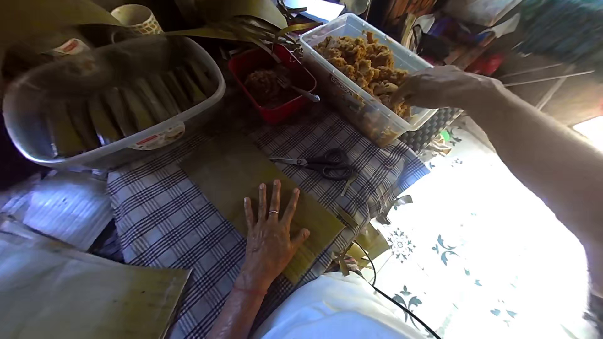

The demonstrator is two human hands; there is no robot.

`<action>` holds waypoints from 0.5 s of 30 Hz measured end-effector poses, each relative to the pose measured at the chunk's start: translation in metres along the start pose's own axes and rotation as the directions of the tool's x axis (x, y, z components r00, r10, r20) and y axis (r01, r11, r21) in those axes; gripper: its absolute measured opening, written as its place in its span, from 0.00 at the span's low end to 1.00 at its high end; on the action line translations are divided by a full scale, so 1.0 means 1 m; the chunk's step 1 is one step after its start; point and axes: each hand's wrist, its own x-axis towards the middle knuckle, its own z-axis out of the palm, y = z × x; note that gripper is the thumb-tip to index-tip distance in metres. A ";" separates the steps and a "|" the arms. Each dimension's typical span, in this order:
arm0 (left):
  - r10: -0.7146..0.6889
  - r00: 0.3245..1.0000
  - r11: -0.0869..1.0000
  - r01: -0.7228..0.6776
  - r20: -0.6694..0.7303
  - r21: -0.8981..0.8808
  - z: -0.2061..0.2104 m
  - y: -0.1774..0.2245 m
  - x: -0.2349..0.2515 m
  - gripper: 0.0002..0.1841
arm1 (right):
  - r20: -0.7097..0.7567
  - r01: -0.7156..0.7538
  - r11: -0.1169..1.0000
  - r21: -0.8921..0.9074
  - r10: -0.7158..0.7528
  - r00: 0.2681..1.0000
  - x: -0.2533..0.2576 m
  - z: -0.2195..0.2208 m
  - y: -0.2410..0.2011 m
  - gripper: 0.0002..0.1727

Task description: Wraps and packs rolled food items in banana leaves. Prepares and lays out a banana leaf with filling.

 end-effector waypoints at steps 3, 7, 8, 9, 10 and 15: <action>-0.007 1.000 1.000 0.007 0.003 -0.011 0.000 0.000 0.000 0.46 | -0.035 0.149 0.989 -0.026 -0.150 0.988 0.050 0.034 0.055 0.16; -0.003 1.000 1.000 0.003 -0.008 -0.013 0.002 0.000 0.001 0.46 | 0.159 0.128 0.991 -0.030 -0.122 0.980 0.050 0.014 0.058 0.15; 0.001 1.000 1.000 -0.001 -0.014 -0.012 0.002 0.000 0.001 0.46 | 0.161 0.136 0.990 -0.023 -0.131 0.978 0.049 0.009 0.058 0.14; 0.005 1.000 1.000 -0.005 -0.019 -0.014 0.001 0.000 0.000 0.46 | 0.150 0.124 0.992 -0.014 -0.121 0.981 0.049 0.004 0.059 0.12; 0.008 1.000 1.000 -0.008 -0.018 -0.016 0.000 0.000 0.000 0.46 | 0.146 0.082 0.997 0.010 -0.083 0.986 0.047 -0.001 0.059 0.10; 0.005 1.000 0.999 -0.006 -0.027 -0.042 0.002 0.000 0.001 0.46 | 0.081 -0.016 0.985 0.170 0.003 0.997 0.049 0.001 0.070 0.10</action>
